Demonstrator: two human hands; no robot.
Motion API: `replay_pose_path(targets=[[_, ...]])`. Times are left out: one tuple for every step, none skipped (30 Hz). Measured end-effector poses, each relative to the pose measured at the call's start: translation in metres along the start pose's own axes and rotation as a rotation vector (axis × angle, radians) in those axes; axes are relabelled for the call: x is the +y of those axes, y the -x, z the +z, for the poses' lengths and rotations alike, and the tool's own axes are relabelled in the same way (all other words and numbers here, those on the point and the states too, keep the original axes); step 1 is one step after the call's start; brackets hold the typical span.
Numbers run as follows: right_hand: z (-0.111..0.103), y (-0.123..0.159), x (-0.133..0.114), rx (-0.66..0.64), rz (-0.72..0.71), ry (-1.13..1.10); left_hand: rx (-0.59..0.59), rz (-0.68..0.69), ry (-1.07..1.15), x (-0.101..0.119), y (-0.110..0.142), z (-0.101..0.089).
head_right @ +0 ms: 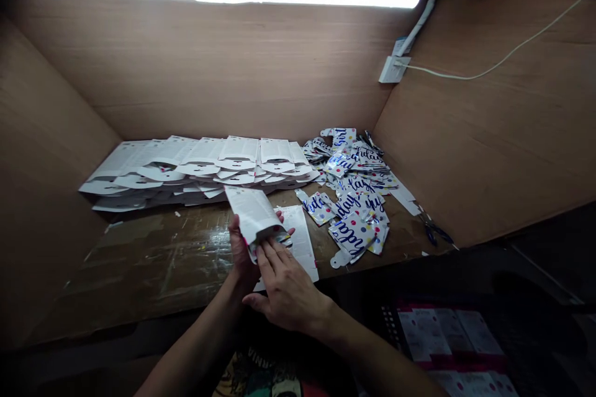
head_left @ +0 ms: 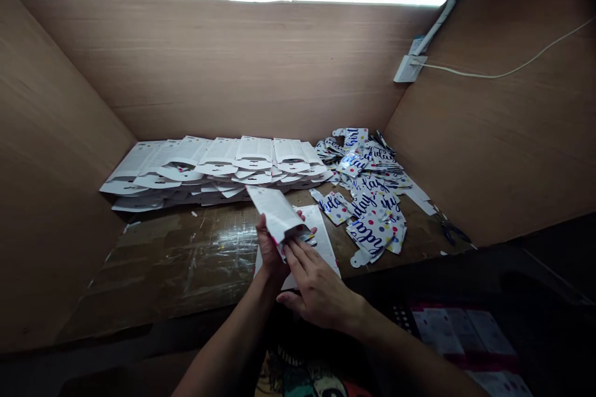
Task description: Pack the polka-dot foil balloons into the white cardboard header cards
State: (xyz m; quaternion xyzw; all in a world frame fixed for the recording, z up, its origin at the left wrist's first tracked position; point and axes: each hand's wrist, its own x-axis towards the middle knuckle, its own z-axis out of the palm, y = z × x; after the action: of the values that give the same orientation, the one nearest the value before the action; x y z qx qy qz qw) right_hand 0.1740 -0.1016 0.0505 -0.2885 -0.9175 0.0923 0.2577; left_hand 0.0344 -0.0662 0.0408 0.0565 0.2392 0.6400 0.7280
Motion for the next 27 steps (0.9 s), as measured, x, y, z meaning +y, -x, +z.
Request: replay_pose_path(targets=[[0.006,0.001,0.004,-0.008,0.013,0.004,-0.025,-0.015,-0.072,-0.002,0.001,-0.001],[0.011,0.001,0.009,-0.005,0.035,0.002,-0.043,-0.015,-0.182,-0.004,0.002,-0.003],[0.013,-0.003,0.017,0.018,0.062,-0.004,-0.038,0.013,-0.351,-0.004,0.003,-0.005],[0.014,-0.009,0.026,0.059,0.092,-0.008,-0.006,0.069,-0.555,-0.002,0.004,-0.010],[0.012,-0.019,0.037,0.115,0.122,-0.003,0.048,0.140,-0.756,0.002,0.004,-0.016],[0.009,-0.033,0.048,0.182,0.151,0.016,0.128,0.218,-0.957,0.008,0.006,-0.024],[0.005,-0.052,0.060,0.246,0.175,0.050,0.226,0.286,-1.158,0.014,0.007,-0.032],[0.001,-0.074,0.072,0.290,0.188,0.097,0.319,0.325,-1.328,0.020,0.009,-0.042],[-0.003,-0.099,0.083,0.305,0.198,0.150,0.402,0.329,-1.520,0.025,0.011,-0.052],[-0.006,-0.126,0.092,0.283,0.201,0.199,0.456,0.310,-1.678,0.030,0.012,-0.061],[-0.008,-0.152,0.100,0.229,0.207,0.233,0.497,0.286,-1.818,0.033,0.013,-0.069],[-0.009,-0.177,0.107,0.157,0.209,0.245,0.515,0.264,-1.897,0.035,0.014,-0.076],[-0.008,-0.197,0.111,0.091,0.202,0.243,0.513,0.261,-1.873,0.038,0.014,-0.081],[-0.007,-0.211,0.114,0.040,0.190,0.232,0.503,0.277,-1.784,0.040,0.013,-0.086],[-0.004,-0.218,0.114,0.006,0.170,0.221,0.489,0.302,-1.664,0.043,0.012,-0.089],[-0.001,-0.217,0.113,-0.004,0.146,0.207,0.468,0.328,-1.539,0.046,0.010,-0.092],[0.003,-0.208,0.110,0.013,0.123,0.184,0.440,0.352,-1.427,0.050,0.009,-0.094],[0.008,-0.192,0.107,0.052,0.109,0.143,0.410,0.370,-1.337,0.053,0.008,-0.096],[0.013,-0.170,0.103,0.114,0.112,0.082,0.386,0.386,-1.268,0.055,0.008,-0.096],[0.019,-0.144,0.099,0.196,0.143,-0.001,0.374,0.403,-1.205,0.056,0.008,-0.096],[0.025,-0.116,0.094,0.284,0.209,-0.098,0.372,0.426,-1.131,0.055,0.008,-0.095],[0.031,-0.088,0.088,0.356,0.312,-0.205,0.378,0.450,-1.060,0.053,0.007,-0.093],[0.036,-0.062,0.082,0.386,0.433,-0.332,0.388,0.468,-0.987,0.050,0.007,-0.089],[0.040,-0.040,0.076,0.371,0.554,-0.490,0.399,0.479,-0.911,0.045,0.006,-0.083],[0.043,-0.022,0.068,0.324,0.666,-0.682,0.406,0.480,-0.827,0.040,0.006,-0.077],[0.045,-0.008,0.061,0.268,0.757,-0.898,0.403,0.470,-0.731,0.035,0.005,-0.069],[0.046,0.002,0.054,0.225,0.826,-1.112,0.381,0.436,-0.621,0.030,0.005,-0.062]])
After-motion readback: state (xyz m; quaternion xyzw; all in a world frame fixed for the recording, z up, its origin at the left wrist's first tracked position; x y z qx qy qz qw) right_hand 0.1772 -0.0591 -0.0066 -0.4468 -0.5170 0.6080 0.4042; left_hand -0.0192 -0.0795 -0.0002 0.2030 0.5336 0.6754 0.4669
